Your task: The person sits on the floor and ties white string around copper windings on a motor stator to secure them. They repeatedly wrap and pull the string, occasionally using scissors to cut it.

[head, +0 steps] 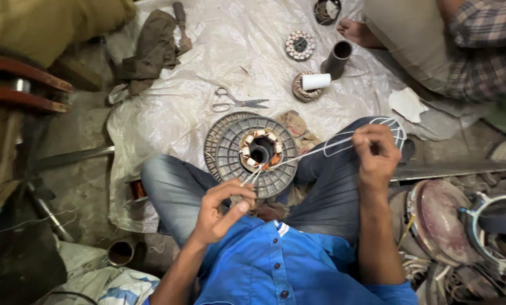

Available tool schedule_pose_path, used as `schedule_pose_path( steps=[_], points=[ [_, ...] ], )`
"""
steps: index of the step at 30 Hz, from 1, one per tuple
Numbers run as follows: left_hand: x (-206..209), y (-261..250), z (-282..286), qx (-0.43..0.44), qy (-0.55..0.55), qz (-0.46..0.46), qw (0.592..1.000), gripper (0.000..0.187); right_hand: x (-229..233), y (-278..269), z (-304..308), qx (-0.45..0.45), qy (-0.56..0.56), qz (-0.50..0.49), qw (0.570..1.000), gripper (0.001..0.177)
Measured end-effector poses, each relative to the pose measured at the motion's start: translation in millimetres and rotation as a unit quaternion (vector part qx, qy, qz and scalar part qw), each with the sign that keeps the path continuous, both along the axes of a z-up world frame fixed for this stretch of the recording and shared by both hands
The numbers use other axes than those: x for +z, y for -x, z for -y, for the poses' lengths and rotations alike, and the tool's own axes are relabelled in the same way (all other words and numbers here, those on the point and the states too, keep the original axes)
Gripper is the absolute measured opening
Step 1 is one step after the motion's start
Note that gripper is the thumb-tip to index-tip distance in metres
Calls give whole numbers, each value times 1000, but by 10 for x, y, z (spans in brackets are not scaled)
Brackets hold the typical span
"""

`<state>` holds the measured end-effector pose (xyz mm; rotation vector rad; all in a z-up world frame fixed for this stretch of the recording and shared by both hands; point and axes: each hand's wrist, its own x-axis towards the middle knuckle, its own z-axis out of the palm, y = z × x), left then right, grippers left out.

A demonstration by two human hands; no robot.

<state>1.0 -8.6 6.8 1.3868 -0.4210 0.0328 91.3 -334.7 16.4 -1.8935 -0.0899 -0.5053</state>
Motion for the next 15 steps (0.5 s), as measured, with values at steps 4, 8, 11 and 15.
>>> schedule_pose_path(
  steps=[4, 8, 11, 15],
  points=[
    [21, -51, 68, 63, -60, -1, 996, 17, 25, -9, -184, -86, 198, 79, 973, 17],
    [89, -38, 155, 89, -55, -27, 994, 18, 144, 229, -614, -25, 317, 123, 940, 25],
    [173, -69, 242, 88, -22, -83, 992, 19, 182, 359, -890, 237, 270, 131, 924, 31],
    [342, -188, 245, 87, -123, 9, 989, 20, 74, 383, -1044, 252, 277, 154, 914, 24]
  ],
)
